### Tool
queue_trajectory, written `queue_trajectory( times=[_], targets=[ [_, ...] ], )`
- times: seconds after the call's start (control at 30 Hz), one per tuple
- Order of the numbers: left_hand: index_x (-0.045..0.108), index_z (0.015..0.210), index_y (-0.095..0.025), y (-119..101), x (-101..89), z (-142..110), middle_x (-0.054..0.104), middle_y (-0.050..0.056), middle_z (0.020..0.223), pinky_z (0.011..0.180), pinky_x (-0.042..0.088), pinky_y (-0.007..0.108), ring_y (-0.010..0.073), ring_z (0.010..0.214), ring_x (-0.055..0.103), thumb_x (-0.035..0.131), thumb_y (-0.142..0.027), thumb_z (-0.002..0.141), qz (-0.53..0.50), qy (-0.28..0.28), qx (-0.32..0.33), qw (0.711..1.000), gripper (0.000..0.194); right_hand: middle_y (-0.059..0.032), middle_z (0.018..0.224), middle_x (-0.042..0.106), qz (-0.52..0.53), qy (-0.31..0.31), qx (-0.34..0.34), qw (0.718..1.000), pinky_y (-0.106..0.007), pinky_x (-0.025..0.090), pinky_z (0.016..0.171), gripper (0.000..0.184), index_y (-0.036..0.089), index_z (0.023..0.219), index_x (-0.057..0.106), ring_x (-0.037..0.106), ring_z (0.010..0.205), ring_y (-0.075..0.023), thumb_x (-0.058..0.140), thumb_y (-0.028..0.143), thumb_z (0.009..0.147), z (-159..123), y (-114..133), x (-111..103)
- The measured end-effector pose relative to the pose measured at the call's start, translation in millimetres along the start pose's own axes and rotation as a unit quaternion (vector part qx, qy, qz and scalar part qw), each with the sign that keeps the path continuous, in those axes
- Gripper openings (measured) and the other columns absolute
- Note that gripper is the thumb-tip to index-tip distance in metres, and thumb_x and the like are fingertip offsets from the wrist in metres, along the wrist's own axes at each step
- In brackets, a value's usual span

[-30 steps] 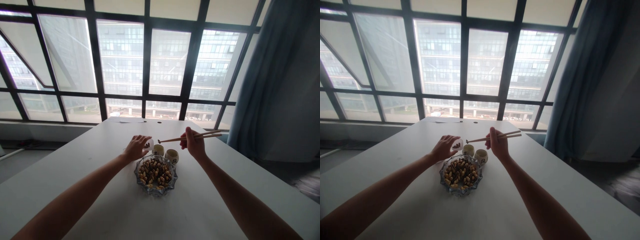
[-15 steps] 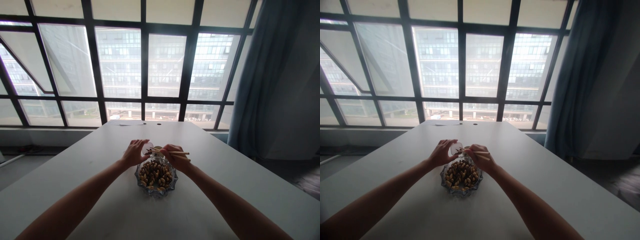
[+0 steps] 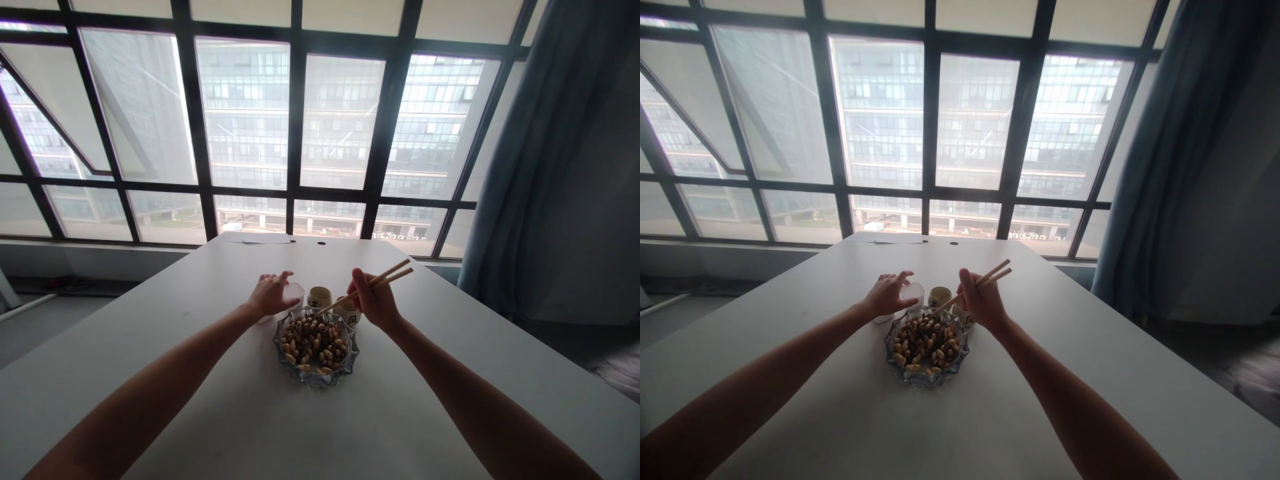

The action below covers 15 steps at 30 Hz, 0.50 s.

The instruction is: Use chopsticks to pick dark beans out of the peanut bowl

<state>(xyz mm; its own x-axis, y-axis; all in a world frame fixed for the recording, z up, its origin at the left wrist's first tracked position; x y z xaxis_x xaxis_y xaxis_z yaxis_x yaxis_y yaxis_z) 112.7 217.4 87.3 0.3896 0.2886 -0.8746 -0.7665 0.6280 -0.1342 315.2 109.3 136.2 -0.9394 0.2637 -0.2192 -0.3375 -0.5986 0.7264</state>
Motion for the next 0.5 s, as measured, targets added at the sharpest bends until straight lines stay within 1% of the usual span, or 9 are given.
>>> queue_trajectory(
  times=[0.07,0.13,0.23,0.3,0.33,0.4,0.5],
  targets=[
    [0.049,0.131,-0.018,8.5,7.1,3.2,0.073,0.011,0.108,0.099,0.042,0.050,0.0323,0.103,0.067,0.067,-0.055,0.075,0.001,0.031,-0.026,0.999,0.068,0.0015,0.034,0.044,-0.009,-0.001,0.028,1.000,-0.021,0.031,0.031,0.068,0.019,0.053,0.055,0.041,0.030,-0.0096,0.047,0.080,0.083,3.5,-0.2,-5.6],
    [0.051,0.129,-0.019,12.6,10.0,3.9,0.073,0.010,0.107,0.097,0.043,0.050,0.0323,0.103,0.067,0.066,-0.056,0.076,-0.002,0.036,-0.031,0.999,0.067,0.0016,0.032,0.041,-0.019,0.026,0.059,0.998,-0.020,0.029,0.030,0.071,0.019,0.049,0.053,0.040,0.028,-0.0093,0.047,0.083,0.080,7.1,0.8,-8.1],
    [0.054,0.126,-0.019,10.9,6.8,-0.4,0.072,0.012,0.112,0.097,0.044,0.052,0.0329,0.106,0.066,0.062,-0.059,0.079,-0.006,0.004,0.002,1.000,0.062,0.0023,0.030,0.040,-0.029,0.129,0.113,0.985,-0.020,0.025,0.029,0.071,0.019,0.047,0.051,0.036,0.026,-0.0079,0.048,0.083,0.078,7.3,1.1,-0.6],
    [0.057,0.123,-0.019,8.3,1.7,-6.6,0.070,0.013,0.116,0.097,0.044,0.053,0.0332,0.108,0.065,0.059,-0.060,0.082,-0.001,-0.025,0.032,0.999,0.058,0.0031,0.029,0.039,-0.036,0.189,0.134,0.972,-0.019,0.023,0.028,0.070,0.019,0.047,0.052,0.033,0.025,-0.0069,0.048,0.082,0.078,4.1,1.2,5.7],
    [0.059,0.121,-0.019,7.7,-1.0,-10.3,0.070,0.014,0.117,0.097,0.045,0.053,0.0330,0.108,0.065,0.057,-0.060,0.084,0.003,-0.038,0.045,0.998,0.056,0.0034,0.029,0.039,-0.039,0.208,0.141,0.967,-0.018,0.022,0.028,0.070,0.019,0.047,0.052,0.033,0.024,-0.0066,0.049,0.081,0.078,2.4,0.6,8.1],
    [0.061,0.118,-0.019,9.5,-6.8,-17.9,0.070,0.013,0.115,0.096,0.045,0.053,0.0323,0.106,0.065,0.054,-0.060,0.087,0.009,-0.059,0.058,0.996,0.052,0.0032,0.030,0.041,-0.040,0.226,0.155,0.961,-0.018,0.024,0.028,0.070,0.018,0.049,0.053,0.035,0.024,-0.0065,0.049,0.081,0.079,-0.4,-2.3,11.3],
    [0.062,0.115,-0.019,18.9,-13.1,-28.7,0.070,0.012,0.113,0.095,0.046,0.051,0.0311,0.104,0.065,0.051,-0.058,0.090,0.012,-0.072,0.056,0.996,0.049,0.0011,0.034,0.050,-0.033,0.247,0.182,0.951,-0.017,0.032,0.030,0.069,0.017,0.055,0.056,0.044,0.027,-0.0084,0.051,0.082,0.077,-5.3,-11.1,17.3]
  ],
)
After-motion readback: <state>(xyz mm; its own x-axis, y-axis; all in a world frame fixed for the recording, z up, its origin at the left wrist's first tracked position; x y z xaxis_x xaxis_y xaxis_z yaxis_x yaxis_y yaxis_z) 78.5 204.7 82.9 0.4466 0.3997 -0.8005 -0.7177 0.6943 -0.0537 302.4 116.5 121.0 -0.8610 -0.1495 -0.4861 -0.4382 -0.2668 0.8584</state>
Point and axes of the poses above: each hand's wrist, its own z-axis towards the middle knuckle, its own x-axis out of the palm, y = z × x, the point moved 8 cm from there along z, towards the middle knuckle
